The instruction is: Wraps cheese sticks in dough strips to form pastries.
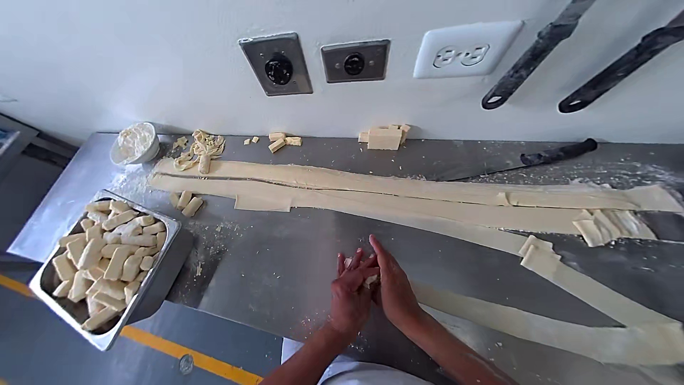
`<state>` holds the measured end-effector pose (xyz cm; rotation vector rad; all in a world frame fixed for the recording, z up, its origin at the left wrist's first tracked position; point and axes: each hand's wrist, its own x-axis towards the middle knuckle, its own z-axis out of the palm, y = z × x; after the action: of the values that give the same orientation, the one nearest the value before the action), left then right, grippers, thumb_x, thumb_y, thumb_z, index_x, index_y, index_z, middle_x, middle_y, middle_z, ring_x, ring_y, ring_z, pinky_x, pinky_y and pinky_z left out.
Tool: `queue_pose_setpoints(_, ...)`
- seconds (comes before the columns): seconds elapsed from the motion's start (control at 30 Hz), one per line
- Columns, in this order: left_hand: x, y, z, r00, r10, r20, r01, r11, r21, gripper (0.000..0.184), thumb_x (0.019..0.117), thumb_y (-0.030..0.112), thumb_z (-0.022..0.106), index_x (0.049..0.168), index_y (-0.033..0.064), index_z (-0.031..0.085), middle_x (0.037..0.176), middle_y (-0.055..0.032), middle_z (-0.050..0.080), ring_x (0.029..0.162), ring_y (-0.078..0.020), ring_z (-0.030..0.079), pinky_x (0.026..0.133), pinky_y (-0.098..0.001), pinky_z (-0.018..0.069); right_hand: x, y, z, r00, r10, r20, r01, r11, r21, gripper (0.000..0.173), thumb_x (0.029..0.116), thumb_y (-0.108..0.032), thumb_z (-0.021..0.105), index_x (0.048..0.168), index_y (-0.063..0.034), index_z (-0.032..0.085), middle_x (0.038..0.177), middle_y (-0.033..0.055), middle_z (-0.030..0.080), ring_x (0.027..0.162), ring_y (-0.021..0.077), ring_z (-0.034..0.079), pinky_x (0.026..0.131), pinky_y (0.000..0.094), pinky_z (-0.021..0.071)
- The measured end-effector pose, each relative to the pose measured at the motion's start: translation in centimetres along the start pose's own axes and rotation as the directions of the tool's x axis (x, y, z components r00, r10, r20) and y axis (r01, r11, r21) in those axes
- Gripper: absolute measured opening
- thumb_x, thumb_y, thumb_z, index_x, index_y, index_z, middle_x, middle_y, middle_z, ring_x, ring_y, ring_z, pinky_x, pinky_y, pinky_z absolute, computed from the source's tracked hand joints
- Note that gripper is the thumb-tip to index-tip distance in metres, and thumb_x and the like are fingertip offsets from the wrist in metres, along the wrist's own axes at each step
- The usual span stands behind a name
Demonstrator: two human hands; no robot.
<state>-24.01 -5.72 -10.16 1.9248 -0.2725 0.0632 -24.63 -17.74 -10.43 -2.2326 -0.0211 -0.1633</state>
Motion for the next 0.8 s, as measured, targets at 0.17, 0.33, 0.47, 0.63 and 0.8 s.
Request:
queue_pose_setpoints(0.17, -0.3, -2.3, 0.8, 0.958, 0.218, 0.187, -0.271, 0.899, 0.343, 0.041, 0.1014, 0.034, 0.050, 0.103, 0.0068, 0.081, 0.133, -0.0164, 0.067, 0.131, -0.0470, 0.056, 0.110, -0.0746, 0.0297, -1.4, 2.1, -2.8, 0.998, -0.052, -0.029, 0.050, 0.995, -0.090, 0.077, 0.0793, -0.007, 0.079, 0.146, 0.0109, 0.045, 0.111, 0.0170, 0.071, 0.103, 0.0352, 0.067, 0.097, 0.0472, 0.0533)
queue_pose_setpoints(0.33, 1.2, -0.8, -1.3, 0.973, 0.231, 0.023, -0.231, 0.953, 0.194, 0.016, 0.0869, 0.003, 0.066, 0.097, -0.0025, 0.078, 0.114, -0.0181, 0.075, 0.114, -0.0362, 0.069, 0.104, -0.0508, 0.0512, 3.4, 0.6, -5.1, 0.863, 0.060, 0.502, -0.157, 0.976, 0.153, 0.062, 0.0979, -0.006, 0.063, 0.155, 0.0017, 0.039, 0.141, 0.0173, 0.060, 0.132, 0.0269, 0.057, 0.115, 0.0388, 0.0429)
queue_pose_setpoints(0.47, 3.5, -1.2, -6.1, 0.971, 0.199, -0.135, -0.159, 0.951, 0.264, 0.042, 0.0788, 0.007, 0.079, 0.107, -0.0153, 0.057, 0.115, -0.0309, 0.066, 0.107, -0.0327, 0.069, 0.090, -0.0393, 0.0574, 8.6, -1.4, -3.5, 0.468, 0.140, 0.873, -0.484, 0.867, 0.120, 0.024, 0.1045, -0.013, 0.059, 0.124, 0.0015, 0.058, 0.100, 0.0094, 0.067, 0.077, 0.0127, 0.065, 0.073, 0.0309, 0.0554)
queue_pose_setpoints(0.63, 4.1, -4.9, -10.7, 0.987, 0.151, -0.044, -0.101, 0.822, 0.560, 0.023, 0.0781, 0.011, 0.082, 0.087, -0.0080, 0.072, 0.100, -0.0271, 0.069, 0.098, -0.0451, 0.067, 0.090, -0.0534, 0.0541, 9.4, -0.9, -6.5, 0.260, 0.154, 0.953, -0.497, 0.868, -0.005, 0.023, 0.1094, -0.019, 0.050, 0.112, 0.0028, 0.059, 0.089, 0.0074, 0.070, 0.065, 0.0116, 0.067, 0.065, 0.0286, 0.0571)
queue_pose_setpoints(0.8, 2.0, -4.9, -12.4, 0.966, 0.201, 0.164, -0.259, 0.731, 0.631, 0.063, 0.0884, 0.058, 0.063, 0.104, -0.0018, 0.075, 0.108, -0.0240, 0.069, 0.101, -0.0410, 0.067, 0.091, -0.0501, 0.0541, 5.7, -1.0, -10.4, 0.154, 0.054, 0.987, -0.557, 0.830, 0.041, 0.017, 0.1085, -0.014, 0.050, 0.110, 0.0003, 0.060, 0.094, 0.0088, 0.074, 0.078, 0.0163, 0.073, 0.075, 0.0319, 0.0597)
